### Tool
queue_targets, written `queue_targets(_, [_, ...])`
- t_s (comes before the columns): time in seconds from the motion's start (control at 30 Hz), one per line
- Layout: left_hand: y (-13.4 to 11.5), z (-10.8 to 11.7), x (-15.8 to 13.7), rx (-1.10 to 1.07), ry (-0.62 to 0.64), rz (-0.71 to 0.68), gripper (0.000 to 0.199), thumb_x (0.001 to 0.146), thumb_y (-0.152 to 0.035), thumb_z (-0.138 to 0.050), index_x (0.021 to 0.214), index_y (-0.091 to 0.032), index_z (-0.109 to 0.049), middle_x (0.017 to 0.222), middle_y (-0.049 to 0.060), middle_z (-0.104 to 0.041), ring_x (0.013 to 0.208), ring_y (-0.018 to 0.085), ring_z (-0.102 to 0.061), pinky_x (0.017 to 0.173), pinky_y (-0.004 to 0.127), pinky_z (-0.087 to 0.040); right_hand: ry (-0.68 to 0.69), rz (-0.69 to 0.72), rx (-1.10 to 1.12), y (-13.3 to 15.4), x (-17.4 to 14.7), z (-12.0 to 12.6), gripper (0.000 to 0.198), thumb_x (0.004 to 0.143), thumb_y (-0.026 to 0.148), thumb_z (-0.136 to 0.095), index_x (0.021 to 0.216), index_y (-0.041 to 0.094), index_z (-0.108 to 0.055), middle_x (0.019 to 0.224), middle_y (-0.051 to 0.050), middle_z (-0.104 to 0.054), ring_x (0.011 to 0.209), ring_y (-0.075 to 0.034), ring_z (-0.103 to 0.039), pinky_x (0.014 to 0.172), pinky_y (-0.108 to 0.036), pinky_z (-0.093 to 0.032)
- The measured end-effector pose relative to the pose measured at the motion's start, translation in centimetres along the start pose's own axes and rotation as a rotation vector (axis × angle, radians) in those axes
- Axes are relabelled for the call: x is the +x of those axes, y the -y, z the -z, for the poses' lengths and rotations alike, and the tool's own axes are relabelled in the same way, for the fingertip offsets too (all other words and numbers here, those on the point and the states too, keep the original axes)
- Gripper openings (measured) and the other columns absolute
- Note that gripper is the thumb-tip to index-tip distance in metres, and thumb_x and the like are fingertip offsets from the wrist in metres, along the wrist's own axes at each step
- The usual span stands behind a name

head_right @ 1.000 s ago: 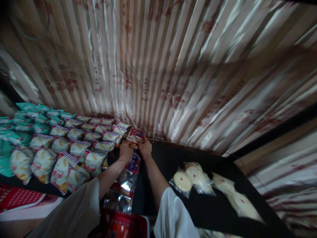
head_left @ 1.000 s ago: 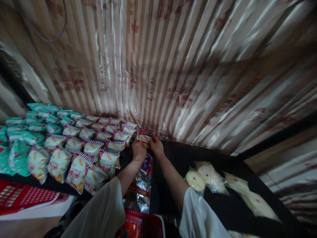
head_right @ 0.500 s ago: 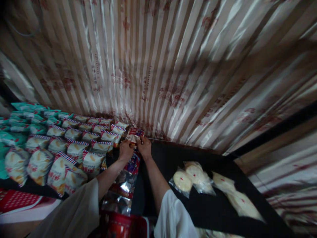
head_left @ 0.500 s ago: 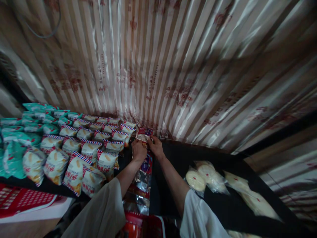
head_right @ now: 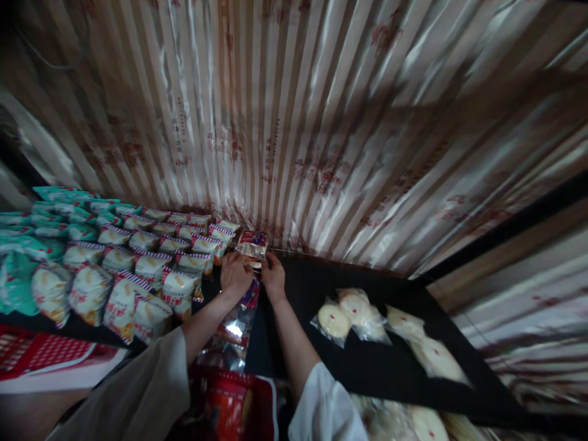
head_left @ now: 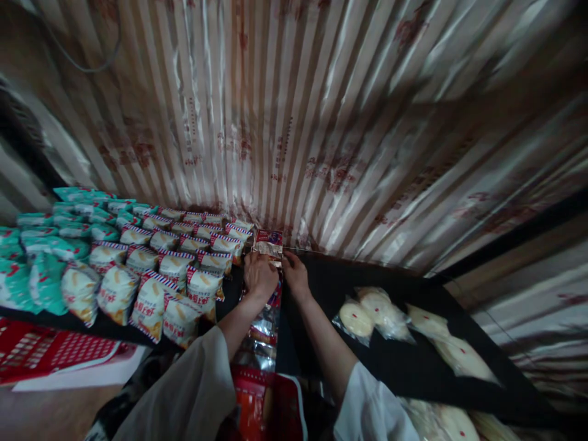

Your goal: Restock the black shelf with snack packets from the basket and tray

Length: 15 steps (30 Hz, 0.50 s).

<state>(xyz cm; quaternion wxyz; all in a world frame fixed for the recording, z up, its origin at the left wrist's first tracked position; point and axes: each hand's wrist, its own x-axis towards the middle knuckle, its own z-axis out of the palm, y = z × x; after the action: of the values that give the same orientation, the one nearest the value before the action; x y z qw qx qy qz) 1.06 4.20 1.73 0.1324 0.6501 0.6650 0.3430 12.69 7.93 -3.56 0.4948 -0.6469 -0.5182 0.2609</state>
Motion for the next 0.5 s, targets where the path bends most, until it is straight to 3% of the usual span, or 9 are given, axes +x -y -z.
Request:
queue_targets(0.13, [-0.6, 1.8, -4.1, -0.167, -0.040, -0.133, 0.029, 0.077, -0.008, -0.047, 0.098, -0.014, -0.066, 0.110, 0.010, -0.063, 0.110, 0.023, -0.051, 0.099, 0.037, -0.039, -0.107, 0.000, 0.198, 1.3, -5.4, 2.2, 0.039, 0.078, 0.041, -0.051, 0.107, 0.017, -0.062, 0.106, -0.008, -0.066, 0.094, -0.020, -0.061, 0.084, -0.034, -0.048])
queue_targets(0.3, [1.6, 3.9, -13.6, -0.413, 0.197, -0.279, 0.029, 0.083, -0.009, -0.041, 0.096, -0.020, -0.064, 0.101, 0.004, -0.067, 0.097, 0.015, -0.060, 0.091, 0.030, -0.047, -0.167, -0.067, 0.386, 2.1, -15.6, 5.0, 0.033, 0.080, 0.044, -0.054, 0.098, 0.017, -0.061, 0.098, -0.007, -0.067, 0.080, -0.016, -0.063, 0.070, -0.028, -0.049])
queue_targets(0.4, [5.0, 4.2, -19.5, -0.340, 0.415, -0.286, 0.027, 0.085, -0.012, -0.039, 0.095, -0.018, -0.064, 0.096, 0.006, -0.068, 0.094, 0.016, -0.062, 0.089, 0.029, -0.047, -0.044, -0.137, 0.323, 1.1, -22.0, 6.1, 0.029, 0.082, 0.044, -0.053, 0.088, 0.018, -0.064, 0.088, -0.005, -0.069, 0.074, -0.015, -0.063, 0.068, -0.028, -0.049])
queue_targets(0.5, [8.9, 3.4, -23.9, -0.042, 0.693, -0.246, 0.027, 0.084, -0.011, -0.040, 0.094, -0.014, -0.065, 0.098, 0.010, -0.068, 0.095, 0.019, -0.061, 0.089, 0.033, -0.047, 0.206, -0.150, 0.109, -1.2, -27.2, 6.1, 0.028, 0.085, 0.041, -0.048, 0.085, 0.019, -0.066, 0.084, -0.005, -0.070, 0.077, -0.017, -0.064, 0.073, -0.029, -0.049])
